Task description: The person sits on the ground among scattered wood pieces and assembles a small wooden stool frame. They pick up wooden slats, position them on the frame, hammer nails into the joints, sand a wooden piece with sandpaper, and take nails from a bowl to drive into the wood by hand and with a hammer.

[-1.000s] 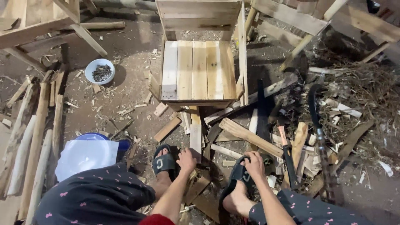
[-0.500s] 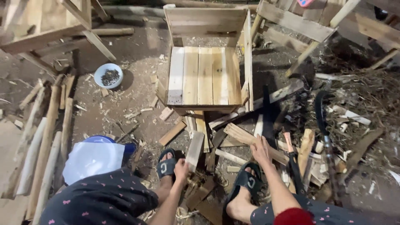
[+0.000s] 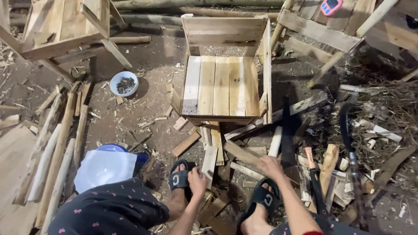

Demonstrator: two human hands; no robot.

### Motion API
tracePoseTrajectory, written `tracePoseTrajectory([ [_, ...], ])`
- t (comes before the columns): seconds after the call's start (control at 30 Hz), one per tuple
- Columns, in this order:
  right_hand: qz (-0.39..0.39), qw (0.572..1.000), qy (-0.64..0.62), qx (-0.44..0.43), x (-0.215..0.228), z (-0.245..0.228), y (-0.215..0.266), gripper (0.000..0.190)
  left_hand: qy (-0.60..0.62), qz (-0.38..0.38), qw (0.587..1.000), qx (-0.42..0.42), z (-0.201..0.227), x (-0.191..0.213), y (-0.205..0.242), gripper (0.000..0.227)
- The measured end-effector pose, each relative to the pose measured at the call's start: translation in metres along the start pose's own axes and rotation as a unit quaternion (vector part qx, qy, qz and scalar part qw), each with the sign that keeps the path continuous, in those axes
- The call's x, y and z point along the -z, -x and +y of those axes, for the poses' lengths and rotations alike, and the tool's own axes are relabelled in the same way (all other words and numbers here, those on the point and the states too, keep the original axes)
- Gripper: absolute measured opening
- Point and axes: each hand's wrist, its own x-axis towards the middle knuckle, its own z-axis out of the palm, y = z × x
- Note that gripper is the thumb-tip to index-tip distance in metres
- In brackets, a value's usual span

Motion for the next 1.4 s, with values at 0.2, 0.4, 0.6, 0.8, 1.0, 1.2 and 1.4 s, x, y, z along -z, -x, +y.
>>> tracePoseTrajectory([
  [0.2, -0.03, 0.888, -0.458, 0.009, 0.047, -0.183, 0.081, 0.024, 0.344, -0.109, 0.932, 0.02, 0.13, 0.05, 0.049, 0.046],
  [0.4, 0.047, 0.794, -0.606, 0.02, 0.083, -0.28, 0.106, 0.044, 0.408, -0.134, 0.894, -0.129, 0.238, 0.142, 0.104, 0.068],
  [0.6, 0.04, 0.812, -0.569, 0.123, 0.079, -0.268, 0.09, 0.047, 0.411, -0.092, 0.905, -0.069, 0.229, 0.158, 0.049, 0.09],
  [0.8, 0.095, 0.851, -0.508, 0.098, 0.093, -0.246, 0.092, 0.034, 0.347, 0.004, 0.918, -0.191, 0.25, 0.236, -0.075, 0.069],
  [1.0, 0.133, 0.828, -0.543, 0.049, 0.092, -0.217, 0.07, 0.026, 0.256, 0.076, 0.943, -0.2, 0.215, 0.193, -0.221, 0.054],
  [1.2, 0.142, 0.811, -0.567, 0.016, 0.092, -0.206, 0.065, 0.025, 0.409, -0.027, 0.902, -0.138, 0.201, 0.16, -0.258, 0.049],
  [1.4, 0.145, 0.807, -0.572, -0.008, 0.102, -0.206, 0.071, 0.023, 0.418, -0.087, 0.899, -0.097, 0.199, 0.165, -0.268, 0.041],
])
